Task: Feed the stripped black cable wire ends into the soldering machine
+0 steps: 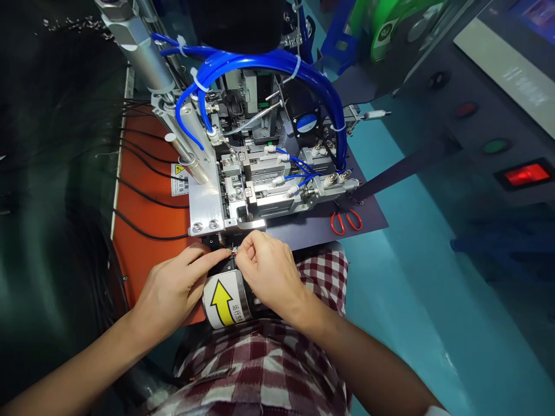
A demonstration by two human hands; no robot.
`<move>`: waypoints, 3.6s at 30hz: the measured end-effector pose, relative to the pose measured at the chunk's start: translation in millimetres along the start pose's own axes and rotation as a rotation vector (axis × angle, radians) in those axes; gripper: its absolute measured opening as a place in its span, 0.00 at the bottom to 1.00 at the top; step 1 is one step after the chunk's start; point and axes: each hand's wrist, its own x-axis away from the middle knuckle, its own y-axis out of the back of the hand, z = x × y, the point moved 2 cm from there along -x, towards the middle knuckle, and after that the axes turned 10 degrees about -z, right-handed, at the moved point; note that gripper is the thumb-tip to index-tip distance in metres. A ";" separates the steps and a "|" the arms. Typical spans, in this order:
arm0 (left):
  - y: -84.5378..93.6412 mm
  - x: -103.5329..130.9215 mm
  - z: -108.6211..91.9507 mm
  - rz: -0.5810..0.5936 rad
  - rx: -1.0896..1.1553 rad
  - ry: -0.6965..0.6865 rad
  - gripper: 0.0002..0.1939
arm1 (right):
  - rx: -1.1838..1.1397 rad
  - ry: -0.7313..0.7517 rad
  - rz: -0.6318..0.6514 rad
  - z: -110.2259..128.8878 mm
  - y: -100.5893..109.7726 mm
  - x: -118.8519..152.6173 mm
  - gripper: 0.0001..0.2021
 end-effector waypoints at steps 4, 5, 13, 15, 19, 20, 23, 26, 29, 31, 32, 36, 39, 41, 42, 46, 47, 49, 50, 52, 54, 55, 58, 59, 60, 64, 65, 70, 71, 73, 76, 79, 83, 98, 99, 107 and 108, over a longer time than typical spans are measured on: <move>1.0 -0.9 -0.2 0.006 -0.023 0.000 0.18 | -0.258 -0.201 0.182 -9.3 -4.3 -6.2 0.06; 1.0 -1.2 -0.1 0.009 -0.024 0.002 0.18 | -0.368 -0.270 0.254 -13.2 -6.4 -7.4 0.06; -0.7 -1.2 2.4 0.004 0.070 0.021 0.18 | -0.658 -0.340 0.341 -24.6 -11.0 -6.7 0.10; -0.7 -0.8 3.0 0.002 0.096 0.031 0.19 | -0.653 -0.353 0.335 -23.6 -11.6 -6.2 0.10; -0.5 -0.4 4.5 -0.011 0.122 0.035 0.19 | -0.652 -0.386 0.322 -23.6 -12.9 -6.5 0.09; -0.5 -0.3 4.7 -0.015 0.123 0.032 0.19 | -0.652 -0.392 0.323 -24.0 -13.2 -6.4 0.10; -0.4 0.2 4.9 -0.013 0.113 0.016 0.19 | -0.666 -0.392 0.335 -25.6 -13.7 -5.6 0.10; -0.1 0.5 3.9 -0.015 0.085 -0.005 0.20 | -0.690 -0.395 0.350 -26.7 -13.9 -4.9 0.10; 0.2 0.6 3.1 -0.024 0.064 -0.021 0.20 | -0.710 -0.405 0.358 -26.7 -14.0 -4.7 0.11; 0.0 0.9 3.2 -0.026 0.057 -0.027 0.20 | -0.733 -0.408 0.364 -26.4 -14.1 -4.7 0.11; -0.2 1.0 3.4 -0.024 0.054 -0.027 0.21 | -0.747 -0.412 0.369 -26.3 -14.3 -4.6 0.10; -1.8 1.1 4.8 -0.003 0.053 -0.014 0.22 | -0.791 -0.435 0.385 -26.3 -15.8 -4.1 0.11; -2.2 0.1 4.9 0.004 0.074 0.004 0.21 | -0.791 -0.437 0.380 -26.5 -17.1 -3.9 0.12; -2.1 -0.7 4.7 0.003 0.097 0.017 0.20 | -0.772 -0.433 0.369 -27.0 -17.6 -3.7 0.13; -1.9 -1.0 4.6 0.001 0.105 0.020 0.20 | -0.755 -0.427 0.361 -27.3 -17.7 -3.6 0.13; -2.0 -0.8 4.5 -0.019 0.108 0.004 0.20 | -0.667 -0.369 0.319 -26.9 -14.9 -2.6 0.12; -2.2 -0.6 4.5 -0.026 0.109 -0.001 0.20 | -0.648 -0.351 0.307 -26.2 -13.6 -2.2 0.12; -2.5 -0.3 4.6 -0.038 0.114 -0.011 0.20 | -0.617 -0.329 0.282 -24.3 -11.0 -1.6 0.11; -2.6 -0.2 4.5 -0.042 0.115 -0.015 0.19 | -0.605 -0.322 0.271 -23.2 -9.9 -1.4 0.10; -2.7 -0.4 4.4 -0.043 0.113 -0.016 0.19 | -0.589 -0.313 0.250 -21.4 -8.8 -1.3 0.09; -2.6 -0.8 4.3 -0.040 0.108 -0.013 0.19 | -0.582 -0.312 0.231 -20.5 -9.0 -1.8 0.08; -2.6 -1.0 4.1 -0.039 0.106 -0.013 0.19 | -0.579 -0.314 0.223 -20.5 -9.4 -2.2 0.08; -2.4 -1.1 3.7 -0.045 0.101 -0.020 0.19 | -0.567 -0.318 0.211 -21.3 -10.7 -2.8 0.07; -2.3 -1.1 3.6 -0.047 0.099 -0.021 0.19 | -0.563 -0.317 0.209 -21.6 -11.0 -2.9 0.06; -2.2 -1.1 3.5 -0.049 0.097 -0.022 0.19 | -0.561 -0.315 0.207 -21.9 -11.1 -2.8 0.06; -1.5 -1.3 3.4 -0.048 0.079 -0.020 0.19 | -0.559 -0.310 0.203 -22.8 -11.4 -2.1 0.05; -1.3 -1.4 3.4 -0.047 0.073 -0.020 0.19 | -0.561 -0.312 0.204 -22.9 -11.6 -1.9 0.05; -1.9 -1.7 3.0 -0.037 0.045 -0.019 0.20 | -0.576 -0.324 0.215 -23.4 -12.6 -1.3 0.05; -2.0 -1.7 2.7 -0.037 0.035 -0.021 0.20 | -0.573 -0.324 0.219 -23.6 -12.7 -1.1 0.05; -2.2 -1.7 1.9 -0.034 0.002 -0.030 0.20 | -0.560 -0.319 0.216 -24.1 -12.9 -0.6 0.06; -1.8 -1.3 0.6 -0.029 -0.050 -0.046 0.20 | -0.477 -0.279 0.175 -23.2 -12.2 0.6 0.05; -1.0 -0.7 0.1 -0.026 -0.071 -0.058 0.19 | -0.318 -0.194 0.116 -18.5 -10.1 2.5 0.05; -0.2 -1.0 0.0 -0.032 -0.089 -0.066 0.19 | -0.186 -0.103 0.047 -13.3 -6.8 3.5 0.06; -1.1 0.0 1.8 -0.023 -0.064 -0.056 0.21 | -0.511 -0.272 0.216 -22.3 -12.2 -4.1 0.05; -1.3 0.1 1.8 -0.022 -0.059 -0.050 0.21 | -0.504 -0.257 0.207 -22.5 -12.1 -4.2 0.05; -1.2 1.5 2.4 -0.005 -0.035 -0.035 0.21 | -0.473 -0.211 0.167 -27.2 -13.4 -0.4 0.04; -1.1 1.2 2.3 -0.007 -0.038 -0.041 0.20 | -0.475 -0.228 0.162 -27.7 -13.2 0.3 0.04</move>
